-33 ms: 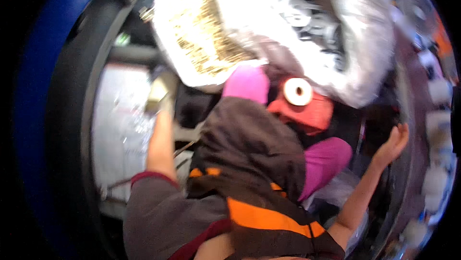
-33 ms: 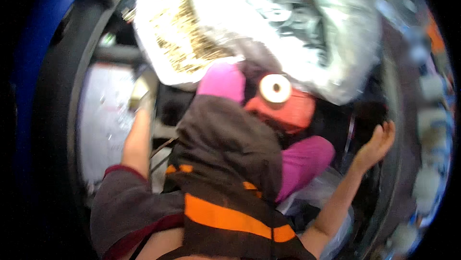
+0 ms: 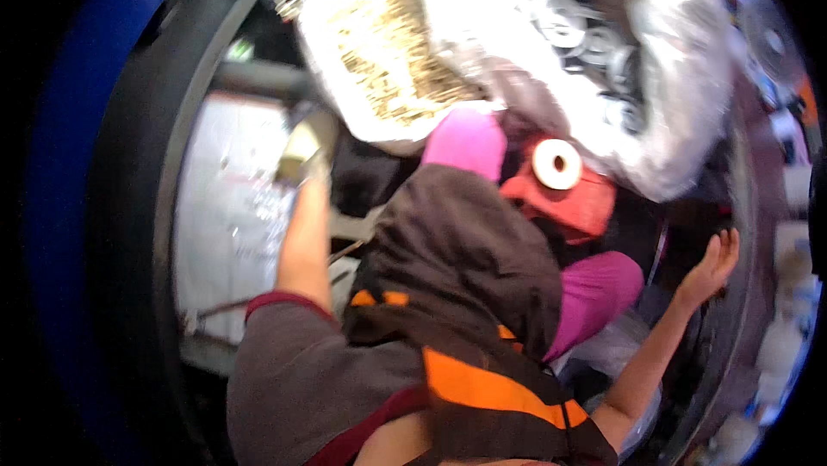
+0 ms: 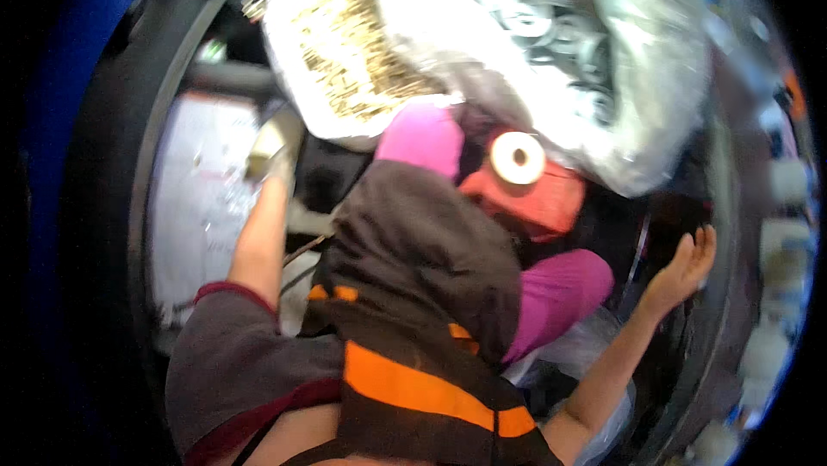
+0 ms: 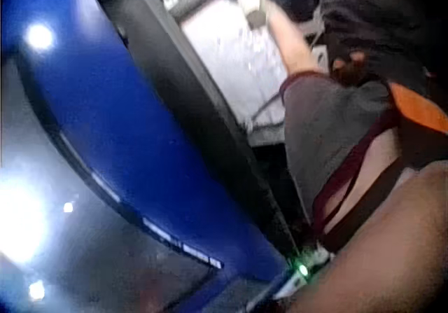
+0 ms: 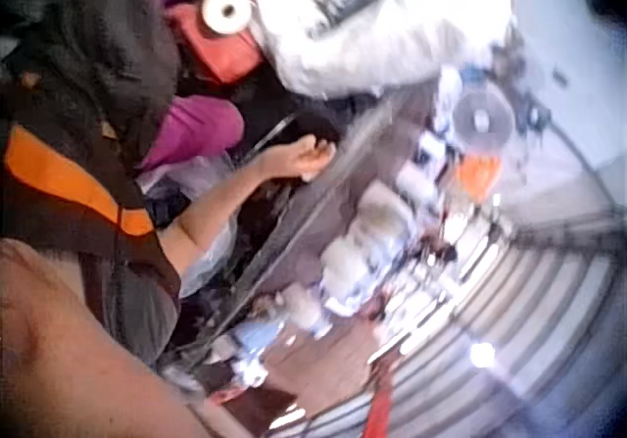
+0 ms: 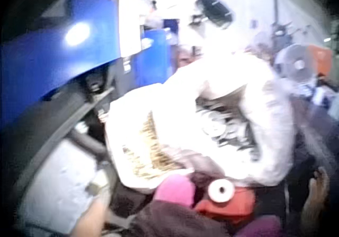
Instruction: The person sits on the floor and repeatedly assembles white plastic containers by inserting a small white stick into the body and screwing on a grey lid. The person handles the containers one at a time, placing the finished units on a nearby table.
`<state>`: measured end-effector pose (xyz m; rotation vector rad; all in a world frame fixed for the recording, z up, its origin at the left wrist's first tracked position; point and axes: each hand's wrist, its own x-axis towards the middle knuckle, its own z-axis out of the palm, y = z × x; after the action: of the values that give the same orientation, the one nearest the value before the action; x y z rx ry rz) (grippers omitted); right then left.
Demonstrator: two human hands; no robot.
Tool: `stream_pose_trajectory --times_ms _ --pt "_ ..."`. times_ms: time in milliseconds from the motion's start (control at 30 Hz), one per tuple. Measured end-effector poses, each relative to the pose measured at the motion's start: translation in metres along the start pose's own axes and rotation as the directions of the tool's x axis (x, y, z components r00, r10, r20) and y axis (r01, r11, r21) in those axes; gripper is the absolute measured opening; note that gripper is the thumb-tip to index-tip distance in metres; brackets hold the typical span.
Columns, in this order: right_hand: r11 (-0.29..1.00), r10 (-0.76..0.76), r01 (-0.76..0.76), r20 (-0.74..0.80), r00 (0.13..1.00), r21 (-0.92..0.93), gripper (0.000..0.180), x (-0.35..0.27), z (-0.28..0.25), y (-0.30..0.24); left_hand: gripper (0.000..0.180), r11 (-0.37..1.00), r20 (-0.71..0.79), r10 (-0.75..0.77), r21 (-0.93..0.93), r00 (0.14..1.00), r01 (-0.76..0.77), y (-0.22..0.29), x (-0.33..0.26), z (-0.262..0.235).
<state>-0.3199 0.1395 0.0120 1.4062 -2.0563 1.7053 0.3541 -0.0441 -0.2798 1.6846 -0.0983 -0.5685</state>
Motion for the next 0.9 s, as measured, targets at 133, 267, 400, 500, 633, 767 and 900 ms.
stream_pose_trajectory --times_ms 133,267,400,500,633,767,900 --pt "0.989 -0.101 0.117 0.155 0.983 -0.094 0.038 -0.027 0.021 -0.028 0.038 0.966 -0.302 -0.036 -0.255 0.953 -0.044 -0.021 0.032 -0.004" --pt "0.999 -0.039 0.038 0.242 0.970 0.010 0.034 -0.027 0.044 0.003 0.035 0.991 -0.401 0.021 0.129 0.916 0.034 -0.004 0.074 -0.070" --pt "0.984 0.081 -0.131 0.360 0.930 0.116 0.027 -0.044 0.076 0.005 0.047 0.904 0.081 -0.077 -0.414 0.994 0.104 0.077 0.036 -0.090" --pt "0.984 -0.008 -0.100 0.598 0.801 0.148 0.020 -0.068 0.112 -0.034 0.050 0.930 0.599 0.190 -0.363 0.778 0.052 0.103 -0.021 -0.060" --pt "0.965 -0.064 -0.154 0.760 0.647 0.212 0.039 -0.098 0.136 -0.097 0.043 0.915 0.941 0.143 -0.245 0.308 0.321 0.131 -0.125 0.005" --pt "0.899 -0.216 -0.164 0.738 0.639 0.405 0.116 -0.115 0.123 -0.138 0.039 0.787 0.963 -0.111 -0.065 0.244 0.614 0.149 -0.266 0.049" --pt "0.711 -0.087 -0.274 0.467 0.880 0.648 0.120 -0.119 0.115 -0.126 0.025 0.995 0.976 0.022 -0.042 0.216 0.089 0.129 -0.350 0.041"
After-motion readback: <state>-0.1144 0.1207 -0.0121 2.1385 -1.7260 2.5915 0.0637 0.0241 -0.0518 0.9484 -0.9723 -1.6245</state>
